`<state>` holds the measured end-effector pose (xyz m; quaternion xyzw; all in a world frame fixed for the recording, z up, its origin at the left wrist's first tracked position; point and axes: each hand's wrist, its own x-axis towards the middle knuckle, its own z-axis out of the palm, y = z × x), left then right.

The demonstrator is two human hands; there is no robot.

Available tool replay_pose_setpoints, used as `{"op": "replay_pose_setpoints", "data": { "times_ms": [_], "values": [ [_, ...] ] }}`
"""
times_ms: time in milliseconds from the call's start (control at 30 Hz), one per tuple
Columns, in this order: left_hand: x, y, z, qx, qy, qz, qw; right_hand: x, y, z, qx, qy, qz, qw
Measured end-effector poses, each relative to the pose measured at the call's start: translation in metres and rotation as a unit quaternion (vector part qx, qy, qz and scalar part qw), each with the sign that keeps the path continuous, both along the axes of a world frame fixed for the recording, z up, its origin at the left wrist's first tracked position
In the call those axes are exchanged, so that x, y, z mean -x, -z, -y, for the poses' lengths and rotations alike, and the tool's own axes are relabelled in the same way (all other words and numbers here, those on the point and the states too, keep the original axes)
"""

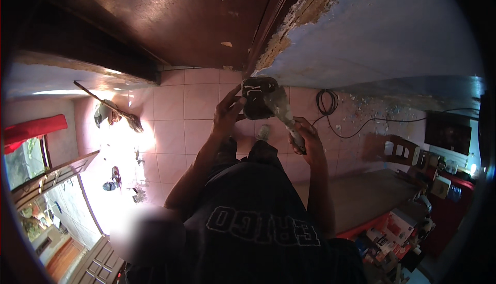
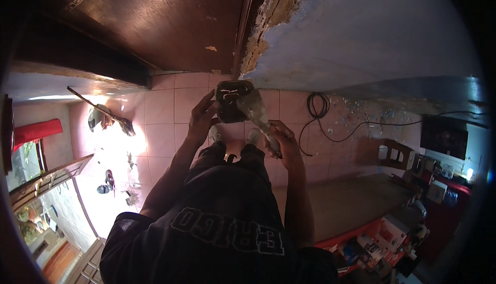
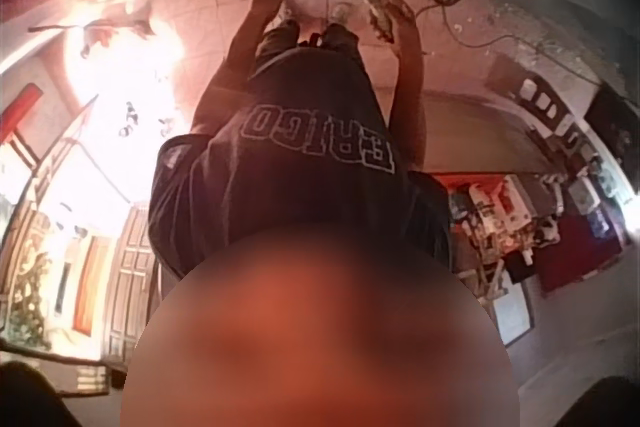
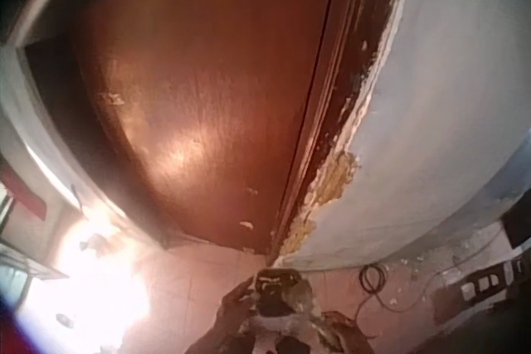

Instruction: Applying patching compound to a damaged wall using a putty knife to smooth the surface.

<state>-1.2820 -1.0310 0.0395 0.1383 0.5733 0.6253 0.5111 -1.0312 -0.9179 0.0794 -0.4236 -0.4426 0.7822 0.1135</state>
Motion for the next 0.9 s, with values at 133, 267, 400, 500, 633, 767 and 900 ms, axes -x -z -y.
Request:
{"op": "replay_pose_setpoints", "data": {
  "times_ms": [133, 267, 400, 500, 633, 767, 900],
  "values": [
    [-0.01, -0.005, -0.013, -0.025, -0.036, 0.034, 0.998, -0.013, -0.014, -0.023, -0.005, -0.008, -0.02, 1.0],
    [-0.022, -0.011, -0.034, -0.044, -0.031, 0.051, 0.997, -0.018, -0.029, -0.045, -0.012, -0.023, -0.064, 0.998],
    [-0.034, -0.026, -0.058, -0.076, -0.034, 0.069, 0.994, -0.009, -0.065, -0.06, -0.074, 0.011, -0.127, 0.989],
    [-0.038, -0.026, -0.07, -0.106, -0.04, 0.094, 0.989, -0.01, -0.086, -0.088, -0.247, 0.011, -0.115, 0.962],
    [-0.043, -0.024, -0.072, -0.123, -0.052, 0.099, 0.986, 0.015, -0.124, -0.142, -0.648, -0.029, -0.073, 0.757],
    [-0.051, -0.012, -0.059, -0.11, -0.076, 0.106, 0.985, 0.022, -0.141, -0.201, -0.859, -0.095, -0.029, 0.502],
    [-0.056, 0.008, -0.035, -0.093, -0.113, 0.115, 0.983, 0.039, -0.144, -0.235, -0.907, -0.12, 0.009, 0.404]
  ]
}}
